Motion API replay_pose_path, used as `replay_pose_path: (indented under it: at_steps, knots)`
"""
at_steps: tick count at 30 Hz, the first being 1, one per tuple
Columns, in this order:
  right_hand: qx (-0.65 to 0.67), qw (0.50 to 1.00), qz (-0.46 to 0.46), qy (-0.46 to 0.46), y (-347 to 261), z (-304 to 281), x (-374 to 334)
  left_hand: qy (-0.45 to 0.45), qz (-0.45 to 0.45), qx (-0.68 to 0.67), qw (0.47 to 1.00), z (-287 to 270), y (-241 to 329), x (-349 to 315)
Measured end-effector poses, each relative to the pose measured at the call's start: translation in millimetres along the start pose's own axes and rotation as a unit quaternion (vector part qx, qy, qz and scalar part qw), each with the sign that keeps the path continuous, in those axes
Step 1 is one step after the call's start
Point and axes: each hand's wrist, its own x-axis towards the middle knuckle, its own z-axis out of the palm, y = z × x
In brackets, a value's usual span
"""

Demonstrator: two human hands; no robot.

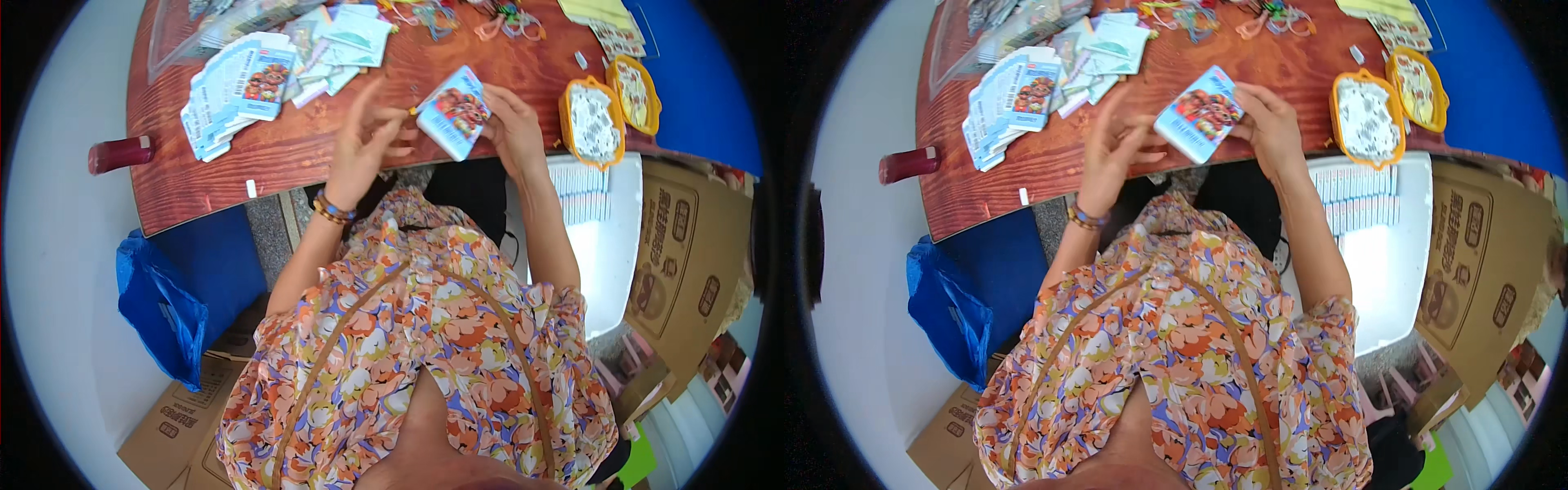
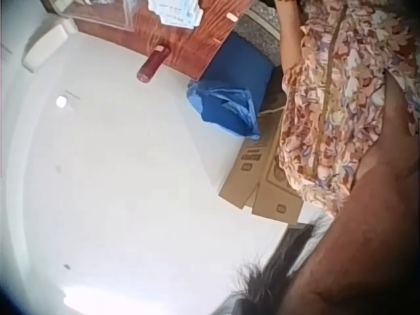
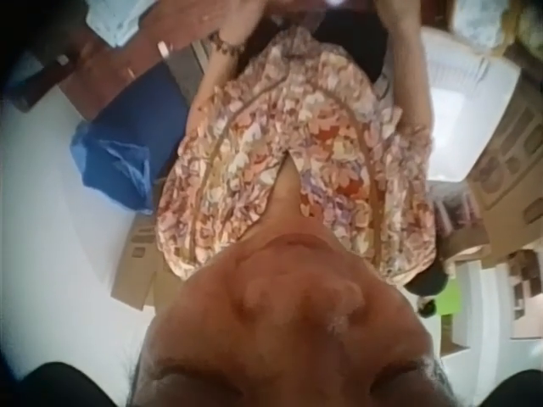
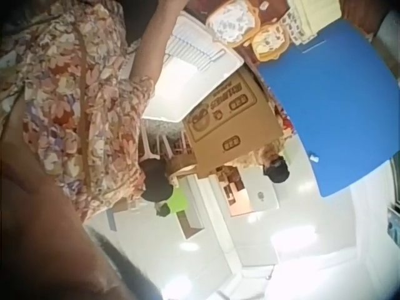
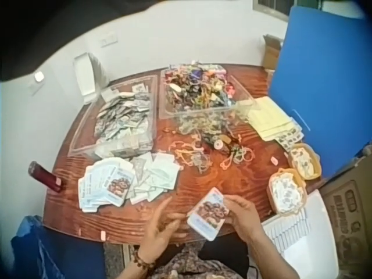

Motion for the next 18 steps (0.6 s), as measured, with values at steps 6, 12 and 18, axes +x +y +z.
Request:
replay_pose_path:
  at_steps: [6, 12, 18]
  knots:
    - [0.151, 0.977, 0.12, -0.09, 38, 63, -5, 0.119, 0.245, 0.313, 0.91, 17, -18, -8]
    - [-0.175, 0.971, 0.069, -0.145, 21, 101, 41, 0.187, 0.187, 0.04, 0.964, -27, -9, -4]
    - [-0.604, 0.766, -0.215, 0.044, 8, 111, 120, 0.212, 0.154, 0.191, 0.946, -54, -22, -11]
